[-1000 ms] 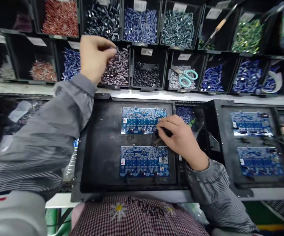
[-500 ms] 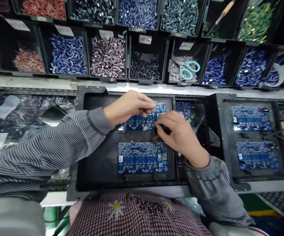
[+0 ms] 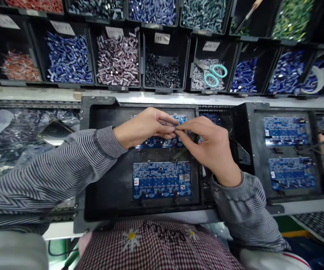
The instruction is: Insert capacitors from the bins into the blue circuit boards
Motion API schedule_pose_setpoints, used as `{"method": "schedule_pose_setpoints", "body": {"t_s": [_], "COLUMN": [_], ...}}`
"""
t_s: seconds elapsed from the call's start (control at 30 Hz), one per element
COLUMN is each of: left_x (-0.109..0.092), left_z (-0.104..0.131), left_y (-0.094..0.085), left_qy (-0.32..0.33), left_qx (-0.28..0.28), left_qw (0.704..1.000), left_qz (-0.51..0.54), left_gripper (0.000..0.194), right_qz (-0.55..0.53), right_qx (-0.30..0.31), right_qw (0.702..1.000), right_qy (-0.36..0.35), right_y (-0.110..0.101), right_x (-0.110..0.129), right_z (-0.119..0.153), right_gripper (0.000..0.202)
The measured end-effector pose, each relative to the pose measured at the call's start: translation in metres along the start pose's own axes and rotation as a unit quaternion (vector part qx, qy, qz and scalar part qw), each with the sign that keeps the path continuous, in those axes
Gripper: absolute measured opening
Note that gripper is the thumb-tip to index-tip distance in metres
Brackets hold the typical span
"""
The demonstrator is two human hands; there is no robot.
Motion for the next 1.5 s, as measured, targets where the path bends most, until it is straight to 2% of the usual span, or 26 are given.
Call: {"method": "schedule_pose_setpoints", "body": {"t_s": [0.13, 0.23, 0.4, 0.53, 0.7, 0.87, 1.0, 1.13, 1.23, 1.33, 1.5], "left_x": [-0.002, -0.004, -0.002, 0.001, 0.0, 0.0, 0.003, 0.005, 0.006, 0.005, 0.001], "left_z": [0.0, 0.0, -0.003, -0.005, -0.004, -0.004, -0.005, -0.005, -0.005, -0.004, -0.002], "left_y": [0.0, -0.005, -0.013, -0.017, -0.013, -0.008, -0.005, -0.002, -0.001, -0.004, -0.009], "left_qy": [-0.011, -0.024, -0.003, 0.033, 0.018, 0.01, 0.007, 0.004, 0.002, -0.013, -0.003], "left_qx": [-0.021, -0.026, -0.035, -0.042, -0.019, -0.006, 0.015, 0.016, 0.037, 0.034, 0.006], "left_qw": [0.999, 0.999, 0.996, 0.994, 0.999, 0.997, 0.993, 0.994, 0.994, 0.997, 1.0], "left_qz": [0.027, -0.008, -0.076, -0.091, -0.022, 0.079, 0.121, 0.111, 0.107, 0.061, -0.005], "left_gripper": [0.022, 0.017, 0.023, 0.017, 0.017, 0.023, 0.027, 0.027, 0.027, 0.016, 0.013], "right_qz": [0.031, 0.043, 0.046, 0.051, 0.079, 0.053, 0.09, 0.117, 0.102, 0.073, 0.06], "right_qx": [0.005, 0.024, 0.038, 0.054, 0.048, 0.012, 0.014, 0.02, 0.012, 0.006, 0.047], "right_qw": [0.999, 0.998, 0.998, 0.997, 0.996, 0.998, 0.995, 0.991, 0.994, 0.997, 0.997], "right_qy": [0.017, 0.027, 0.025, 0.021, 0.008, -0.014, -0.051, -0.059, -0.045, -0.01, 0.006], "right_y": [0.006, 0.012, 0.014, 0.013, 0.011, 0.007, 0.014, 0.018, 0.012, 0.004, 0.003], "right_x": [-0.015, -0.025, -0.027, -0.027, -0.025, -0.011, 0.0, 0.003, 0.0, -0.009, -0.028], "right_z": [-0.018, -0.025, -0.024, -0.023, -0.022, -0.02, -0.02, -0.019, -0.02, -0.021, -0.023], "right_gripper": [0.015, 0.017, 0.021, 0.022, 0.018, 0.015, 0.013, 0.014, 0.013, 0.011, 0.014]}}
Point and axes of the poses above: each hand's wrist, its own z-axis away from the middle knuckle, its own y-axis out of the palm, x = y × z, the point moved 1 cm from there along -z, towards the middle knuckle, and after that the axes turned 6 degrees about -y, right-handed, at the moved point
